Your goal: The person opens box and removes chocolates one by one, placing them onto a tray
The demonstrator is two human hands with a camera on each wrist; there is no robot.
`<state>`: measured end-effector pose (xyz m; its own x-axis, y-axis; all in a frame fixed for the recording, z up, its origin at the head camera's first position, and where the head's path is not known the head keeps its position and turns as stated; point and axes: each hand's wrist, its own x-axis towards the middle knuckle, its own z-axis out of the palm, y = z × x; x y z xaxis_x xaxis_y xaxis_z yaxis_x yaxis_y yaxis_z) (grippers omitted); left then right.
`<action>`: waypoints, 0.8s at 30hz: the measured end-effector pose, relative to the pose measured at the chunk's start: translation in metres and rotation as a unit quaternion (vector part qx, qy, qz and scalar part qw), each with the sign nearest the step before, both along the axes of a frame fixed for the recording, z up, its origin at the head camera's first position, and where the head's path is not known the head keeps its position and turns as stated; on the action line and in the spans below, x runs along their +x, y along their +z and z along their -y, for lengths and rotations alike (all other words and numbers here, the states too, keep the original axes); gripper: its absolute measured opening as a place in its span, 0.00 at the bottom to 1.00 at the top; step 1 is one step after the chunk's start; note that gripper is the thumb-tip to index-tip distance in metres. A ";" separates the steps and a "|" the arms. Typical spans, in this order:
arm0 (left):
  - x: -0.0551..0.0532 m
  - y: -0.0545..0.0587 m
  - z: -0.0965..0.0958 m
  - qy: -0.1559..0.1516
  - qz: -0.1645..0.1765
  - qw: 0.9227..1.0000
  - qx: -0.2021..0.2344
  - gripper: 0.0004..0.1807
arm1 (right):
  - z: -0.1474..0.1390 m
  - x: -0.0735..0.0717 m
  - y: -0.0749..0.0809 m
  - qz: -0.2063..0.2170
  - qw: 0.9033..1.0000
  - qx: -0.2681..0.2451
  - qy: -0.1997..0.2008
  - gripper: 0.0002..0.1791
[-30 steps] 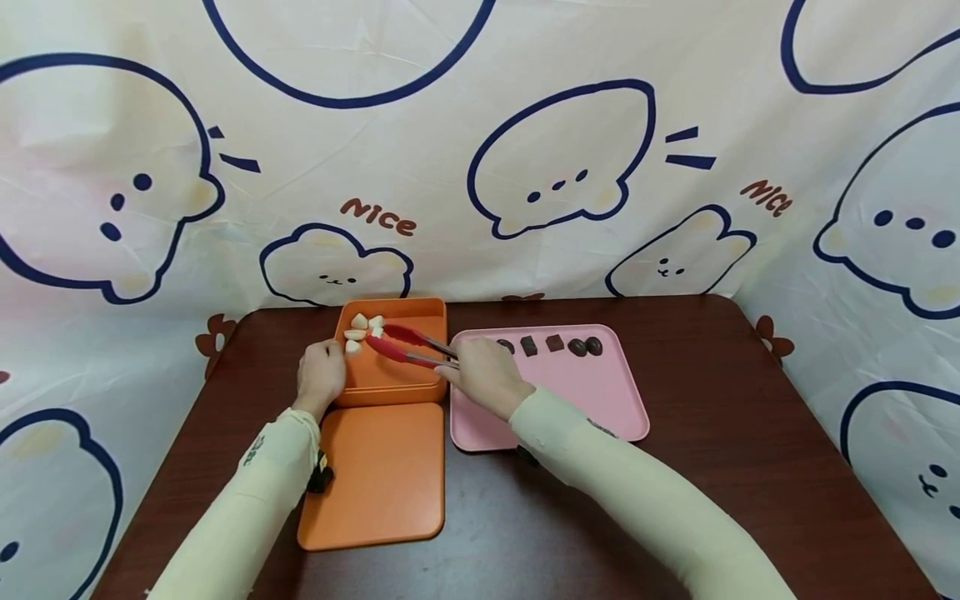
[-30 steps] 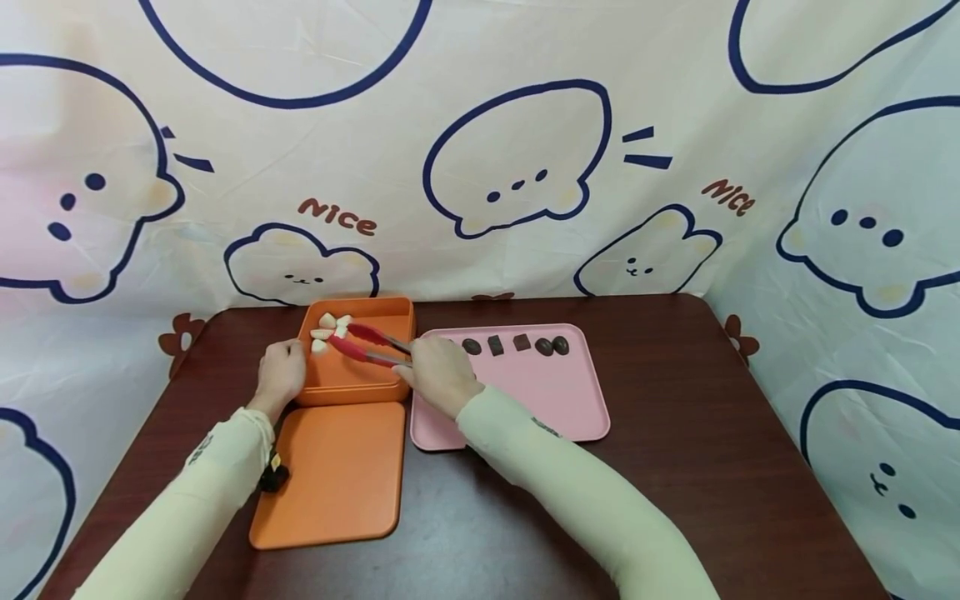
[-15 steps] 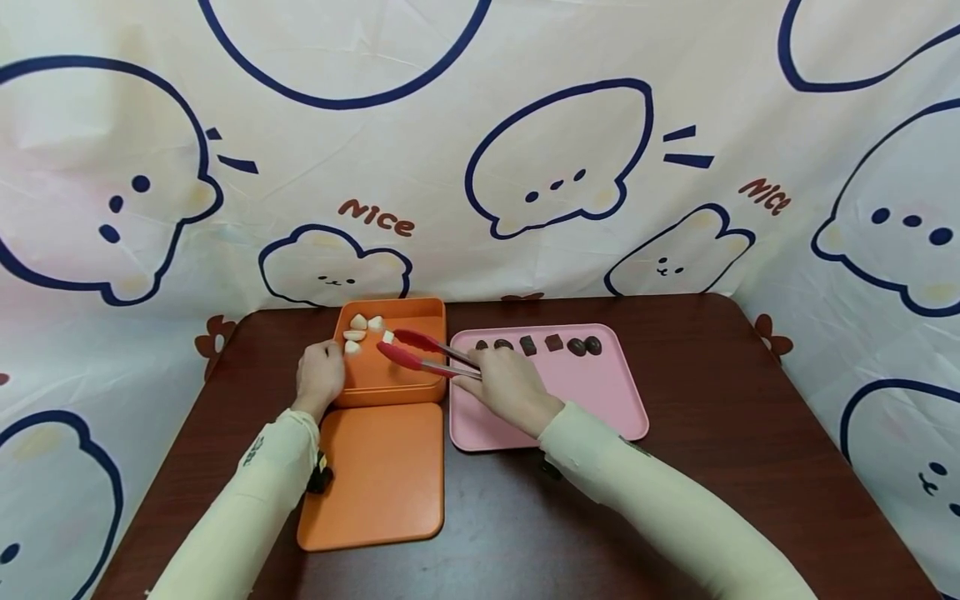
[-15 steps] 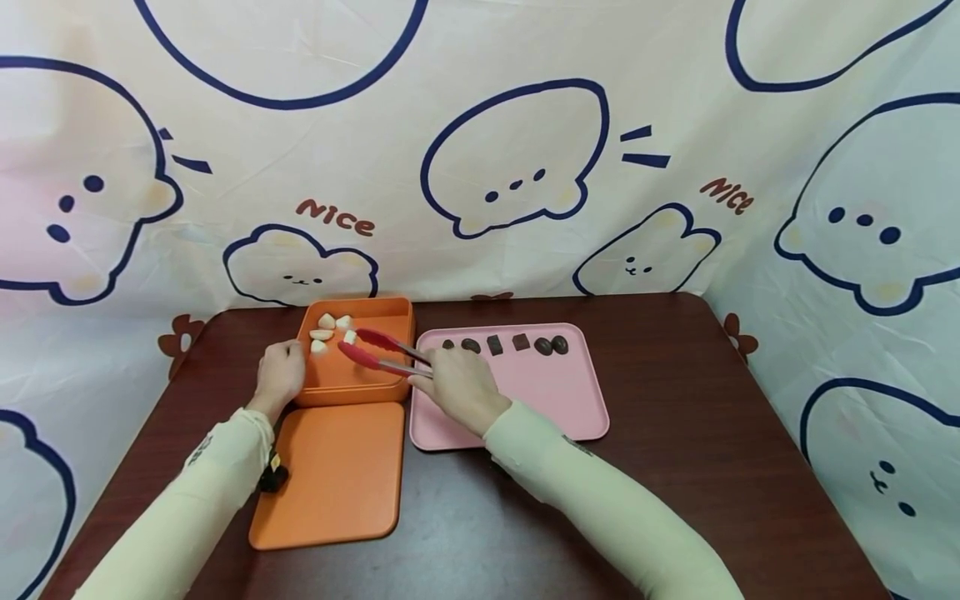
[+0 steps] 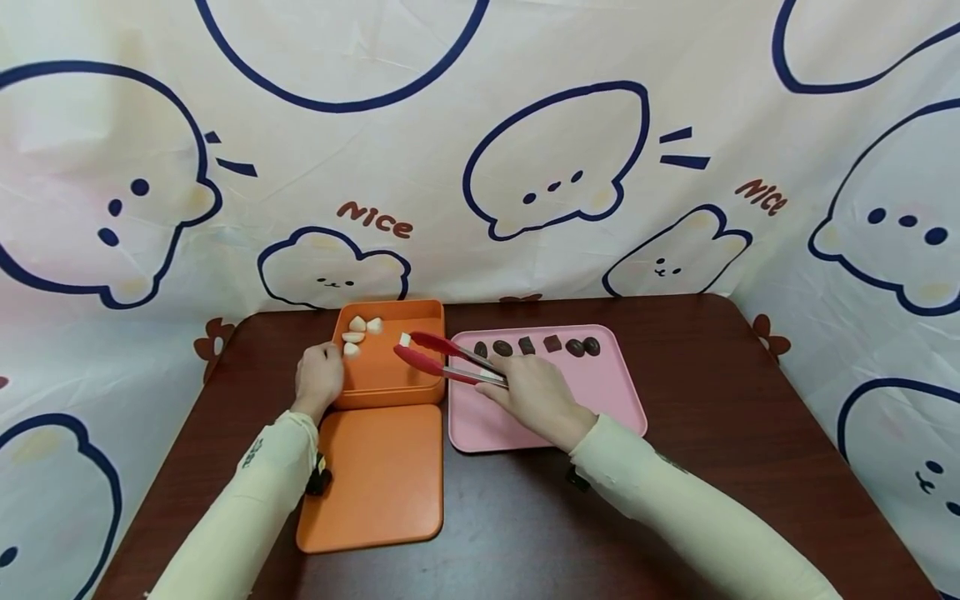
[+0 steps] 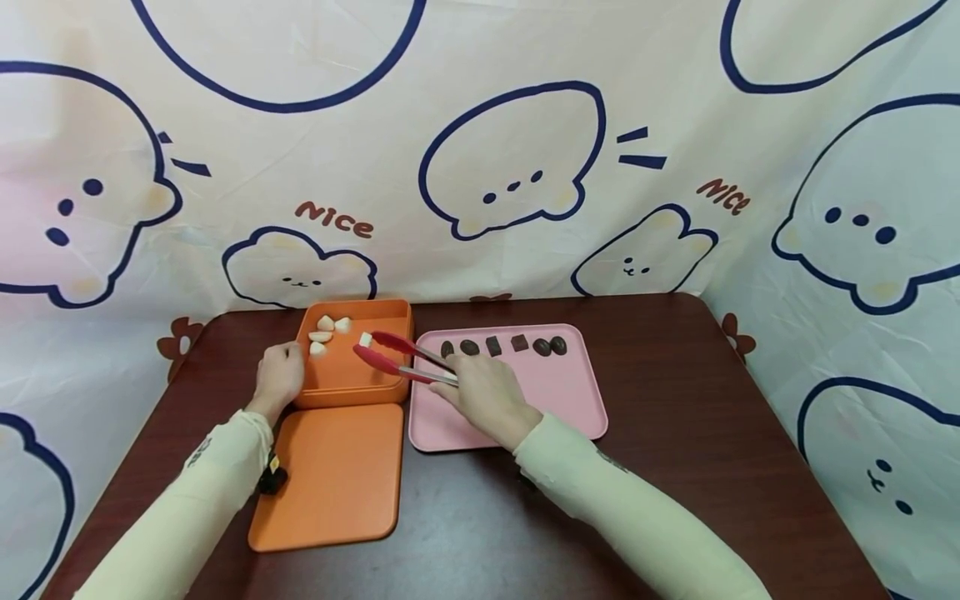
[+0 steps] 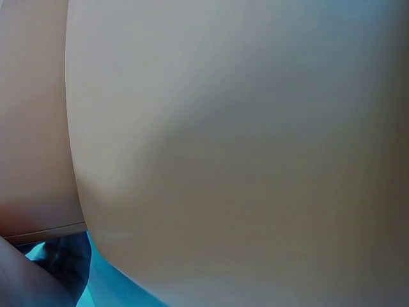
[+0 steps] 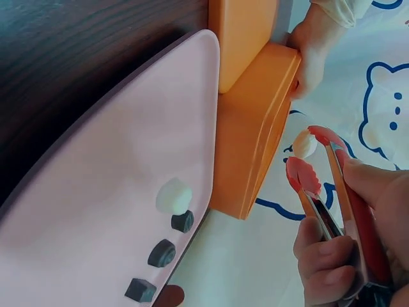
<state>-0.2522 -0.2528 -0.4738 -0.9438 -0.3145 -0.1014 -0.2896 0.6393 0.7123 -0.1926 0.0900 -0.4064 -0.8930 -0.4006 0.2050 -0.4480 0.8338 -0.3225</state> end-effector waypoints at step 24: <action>0.000 0.002 -0.001 0.002 0.019 1.000 0.002 0.23 | -0.054 0.014 -0.003 -0.021 0.999 -0.003 -0.030 0.19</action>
